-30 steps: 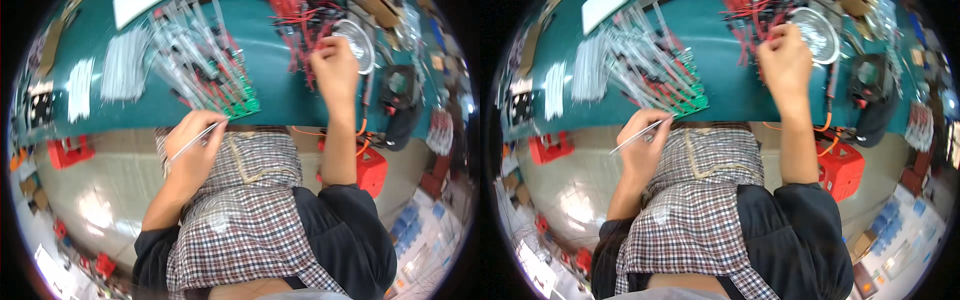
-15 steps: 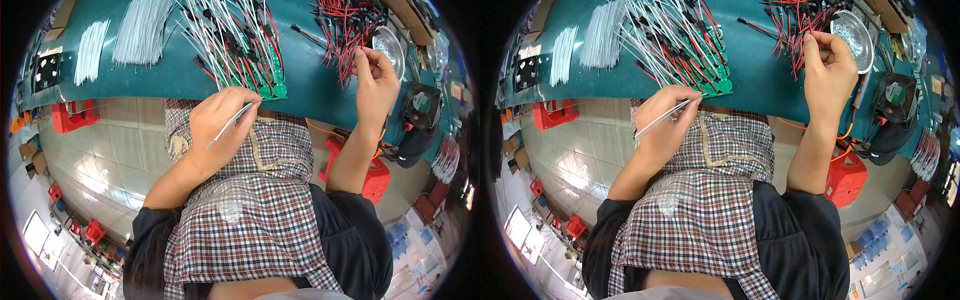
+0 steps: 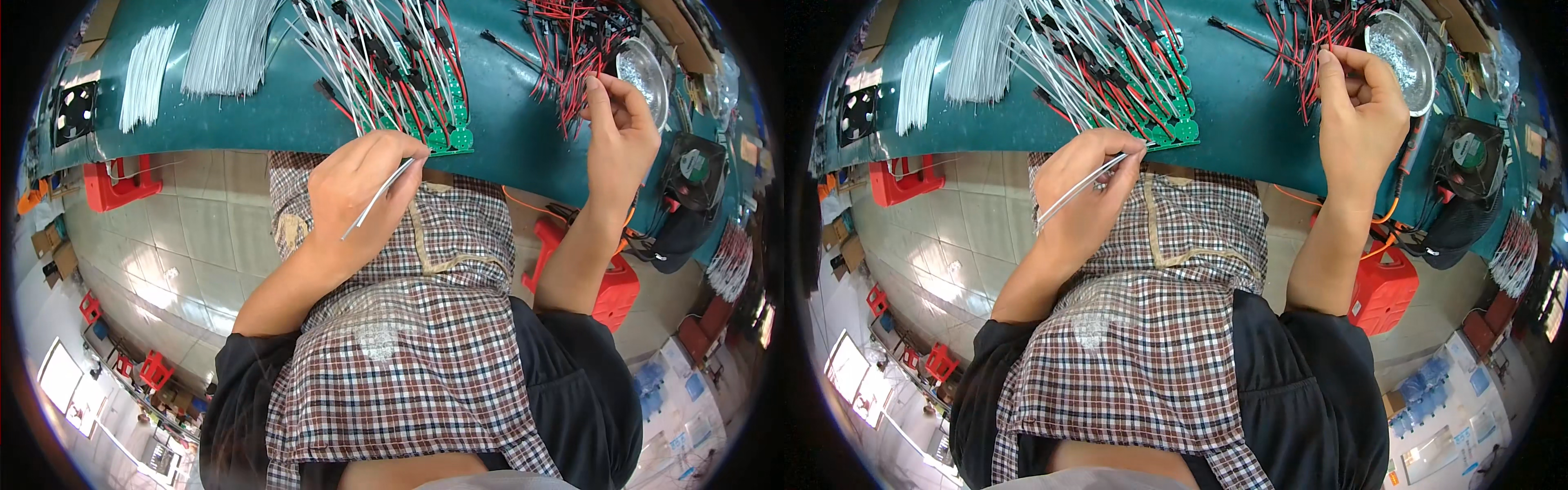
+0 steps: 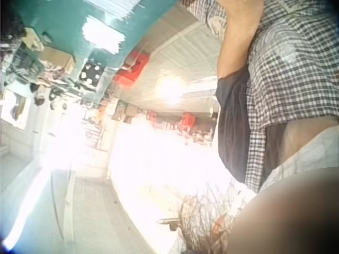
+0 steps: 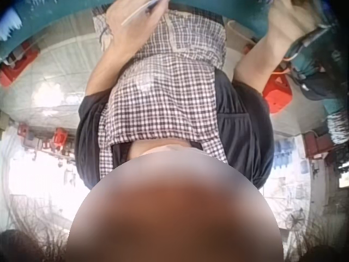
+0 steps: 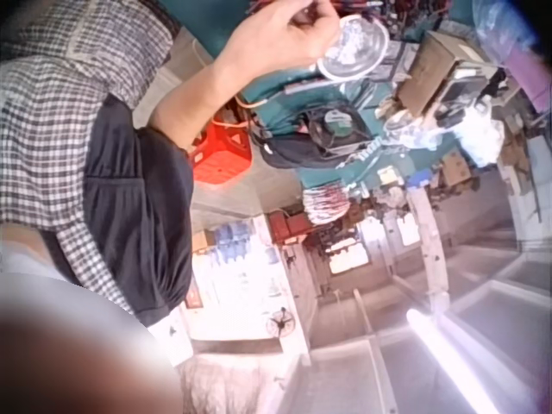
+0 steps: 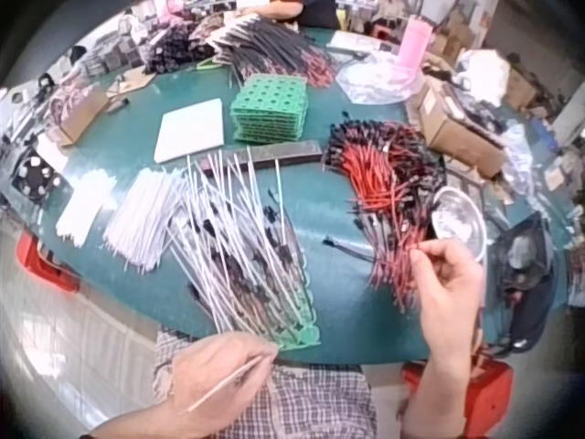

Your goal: Connecting wires to a series of small circular LED circuit boards using a hand tool.

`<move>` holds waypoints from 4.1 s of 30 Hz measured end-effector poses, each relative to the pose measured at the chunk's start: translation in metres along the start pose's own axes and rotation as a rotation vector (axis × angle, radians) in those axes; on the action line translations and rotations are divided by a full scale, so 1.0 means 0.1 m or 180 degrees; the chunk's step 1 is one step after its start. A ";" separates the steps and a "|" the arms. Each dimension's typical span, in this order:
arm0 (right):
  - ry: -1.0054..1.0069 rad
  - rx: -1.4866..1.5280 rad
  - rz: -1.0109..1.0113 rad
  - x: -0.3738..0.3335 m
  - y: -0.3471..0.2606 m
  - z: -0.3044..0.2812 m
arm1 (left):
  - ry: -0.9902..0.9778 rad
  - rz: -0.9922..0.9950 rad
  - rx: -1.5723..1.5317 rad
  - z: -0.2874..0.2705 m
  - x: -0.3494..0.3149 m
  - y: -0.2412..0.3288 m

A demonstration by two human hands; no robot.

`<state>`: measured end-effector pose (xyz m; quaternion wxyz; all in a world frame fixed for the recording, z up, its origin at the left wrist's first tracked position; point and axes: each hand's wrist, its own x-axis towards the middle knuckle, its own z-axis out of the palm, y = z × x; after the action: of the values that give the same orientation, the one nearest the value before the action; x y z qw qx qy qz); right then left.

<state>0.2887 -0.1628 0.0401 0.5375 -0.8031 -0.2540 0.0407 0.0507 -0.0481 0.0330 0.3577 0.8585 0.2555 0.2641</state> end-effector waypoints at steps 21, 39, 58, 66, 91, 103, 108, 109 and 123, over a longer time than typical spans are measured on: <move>-0.0063 0.0085 -0.0066 -0.03 0.00 0.01 | -0.0063 0.0059 -0.0016 0.01 0.00 -0.01; -0.0277 0.0416 0.0203 -0.16 -0.08 0.02 | -0.0267 0.0095 0.0387 -0.01 0.06 0.04; -0.1440 0.0695 0.0033 -0.69 -0.07 0.12 | -0.0140 0.0105 0.1015 0.12 0.14 0.09; -0.1574 0.0627 -0.0092 -0.79 0.04 0.18 | -0.0077 -0.0231 0.0506 -0.25 0.22 0.19; -0.1548 -0.0006 -0.0839 -0.71 -0.11 0.16 | 0.0618 -0.1558 0.2688 -1.91 0.71 -1.33; -0.1763 -0.0303 -0.0603 -0.66 -0.30 0.11 | -0.0199 -0.1902 0.2778 -2.72 0.76 -2.79; -0.1673 -0.0570 -0.0165 -0.66 -0.39 0.14 | -0.0265 -0.2113 0.2570 -2.77 0.75 -2.86; -0.1682 -0.0541 -0.0199 -0.66 -0.41 0.15 | -0.0348 -0.2071 0.2587 -2.78 0.76 -2.88; -0.1478 -0.0700 -0.1291 -0.58 -0.26 0.26 | 0.0110 -0.1344 0.1207 -2.47 0.82 -3.01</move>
<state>0.2200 -0.1597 0.0401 0.3724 -0.7586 -0.5274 0.0872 -0.1213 0.3064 -0.0210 0.2333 0.8333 0.4796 0.1458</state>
